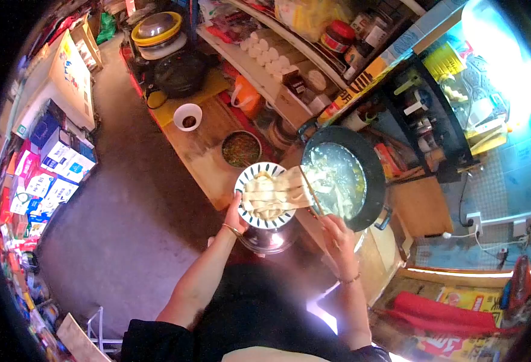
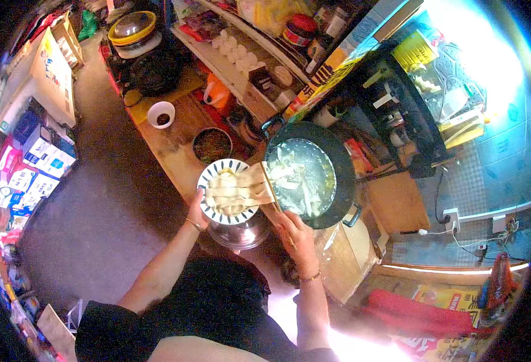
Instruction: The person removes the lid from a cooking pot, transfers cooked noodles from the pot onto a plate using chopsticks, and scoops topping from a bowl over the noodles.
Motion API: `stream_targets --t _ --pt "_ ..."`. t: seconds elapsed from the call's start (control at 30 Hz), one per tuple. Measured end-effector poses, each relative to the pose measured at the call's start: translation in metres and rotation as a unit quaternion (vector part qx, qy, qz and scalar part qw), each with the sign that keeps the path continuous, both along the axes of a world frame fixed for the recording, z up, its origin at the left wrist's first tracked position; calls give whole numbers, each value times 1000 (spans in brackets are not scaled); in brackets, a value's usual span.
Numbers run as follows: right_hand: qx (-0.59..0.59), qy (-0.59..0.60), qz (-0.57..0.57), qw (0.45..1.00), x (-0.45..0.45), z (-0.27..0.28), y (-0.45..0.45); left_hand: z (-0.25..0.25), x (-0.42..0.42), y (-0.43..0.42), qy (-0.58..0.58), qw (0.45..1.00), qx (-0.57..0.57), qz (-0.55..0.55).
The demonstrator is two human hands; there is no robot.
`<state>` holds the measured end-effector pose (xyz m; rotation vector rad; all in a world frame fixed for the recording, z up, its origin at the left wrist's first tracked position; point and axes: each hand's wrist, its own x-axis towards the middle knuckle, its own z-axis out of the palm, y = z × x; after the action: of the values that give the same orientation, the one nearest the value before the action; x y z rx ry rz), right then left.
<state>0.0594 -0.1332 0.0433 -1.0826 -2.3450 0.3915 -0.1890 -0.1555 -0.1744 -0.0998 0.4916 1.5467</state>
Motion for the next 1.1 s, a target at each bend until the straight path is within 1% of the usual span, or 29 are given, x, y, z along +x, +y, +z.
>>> stream_targets --t 0.03,0.1,0.17,0.2,0.23,0.27,0.3,0.33,0.37,0.43,0.47,0.5,0.57,0.6,0.63,0.67,0.7,0.73,0.8,0.83,0.9,0.97,1.03,1.1 --pt "5 4 12 1000 -5 -13 5 15 -1 -3 16 1000 -19 -13" --pt "25 21 15 999 -9 -42 18 24 -1 -4 34 998 -37 -22" --pt "60 72 -51 994 -12 -65 27 24 1 -7 44 998 -25 -21" --pt "84 106 -94 986 -15 -76 31 21 2 -7 30 999 -16 -24" --pt "83 108 -92 986 -20 -84 35 12 3 -6 31 999 -17 -22" --pt "-83 334 -190 919 -26 -88 38 5 4 -4 26 999 -7 -21" --pt "-241 529 -271 767 -30 -91 41 -2 4 -3 20 1000 3 -20" --pt "-237 581 -285 725 -35 -89 45 -5 5 -4 29 999 -23 -8" --pt "-235 581 -286 724 -35 -92 47 -8 5 -3 30 999 -22 -10" --pt "-288 662 -273 636 -38 -92 48 -13 7 0 24 1000 -19 -5" --pt "-301 661 -288 624 -41 -88 44 -16 8 1 23 1000 -19 -6" --pt "-301 660 -290 625 -43 -85 39 -18 9 3 42 999 -26 5" --pt "-323 596 -260 688 -49 -77 26 -18 8 4 58 998 -32 15" --pt "-334 573 -248 706 -53 -77 17 -17 6 3 32 999 -27 3" --pt "-320 574 -232 717 -59 -83 9 -14 3 2 6 1000 -21 -9" --pt "-297 530 -208 767 -69 -78 -1 4 3 -1 39 998 -44 -2" --pt "-272 483 -183 812 -79 -72 -11 8 1 -1 37 998 -44 -3" --pt "-262 456 -166 834 -85 -78 -19 9 -2 -3 33 998 -47 -18" --pt "-257 381 -124 880 -100 -61 -31 4 -4 -5 37 997 -58 -34" --pt "-167 236 -101 952 -97 -67 -31 0 -4 -6 44 996 -65 -35" --pt "-121 125 -22 985 -100 -20 -31 -7 -3 -6 51 996 -65 -31" --pt "-60 124 -56 989 -71 -8 -24 -11 -1 -2 45 996 -68 -26" --pt "-84 184 -98 974 -28 2 -21 -20 3 1 2 1000 6 -8" --pt "-8 144 -98 985 5 -2 -12 -24 4 4 -14 1000 9 -4"
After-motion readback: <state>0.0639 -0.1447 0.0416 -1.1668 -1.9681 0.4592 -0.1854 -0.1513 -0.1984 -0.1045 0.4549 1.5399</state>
